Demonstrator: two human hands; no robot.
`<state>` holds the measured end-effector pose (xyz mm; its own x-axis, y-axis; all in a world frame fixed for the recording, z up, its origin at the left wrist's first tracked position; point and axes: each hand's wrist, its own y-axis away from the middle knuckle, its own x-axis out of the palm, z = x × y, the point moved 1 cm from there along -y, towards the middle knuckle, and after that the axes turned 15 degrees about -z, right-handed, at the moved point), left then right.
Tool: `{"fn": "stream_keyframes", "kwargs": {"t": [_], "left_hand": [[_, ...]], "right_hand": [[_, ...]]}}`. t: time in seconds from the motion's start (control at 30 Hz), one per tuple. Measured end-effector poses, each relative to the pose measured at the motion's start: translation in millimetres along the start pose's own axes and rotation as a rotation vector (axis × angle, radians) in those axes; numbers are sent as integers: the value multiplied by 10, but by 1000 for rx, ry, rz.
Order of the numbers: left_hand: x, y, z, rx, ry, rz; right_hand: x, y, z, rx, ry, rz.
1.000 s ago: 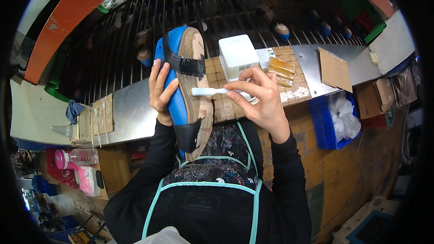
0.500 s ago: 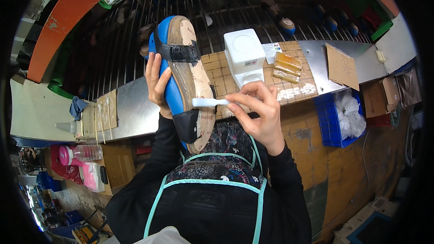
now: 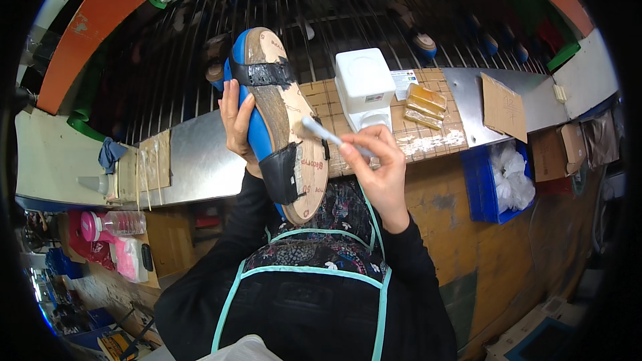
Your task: The person applies a white adhesive to the sole and strap of a blue and black sandal using a small brush. They repeatedly dip the brush into a white container and spread the substance on the sandal's surface.
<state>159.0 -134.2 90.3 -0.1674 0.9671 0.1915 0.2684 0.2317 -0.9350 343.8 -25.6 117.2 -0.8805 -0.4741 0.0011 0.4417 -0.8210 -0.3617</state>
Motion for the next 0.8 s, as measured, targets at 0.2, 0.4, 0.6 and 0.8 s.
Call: {"fn": "stream_keyframes", "kwargs": {"t": [0.2,0.4,0.6,0.8], "left_hand": [[-43,78,81,-21,-62,34],[-70,152,78,-44,-76,49],[-89,146,116,-38,-82,57],[-83,102,145,-63,-101,64]], "right_hand": [[-99,299,109,30,-5,25],[7,293,87,-58,101,-44],[61,130,95,-234,277,-115],[53,92,79,-241,192,-39]]}}
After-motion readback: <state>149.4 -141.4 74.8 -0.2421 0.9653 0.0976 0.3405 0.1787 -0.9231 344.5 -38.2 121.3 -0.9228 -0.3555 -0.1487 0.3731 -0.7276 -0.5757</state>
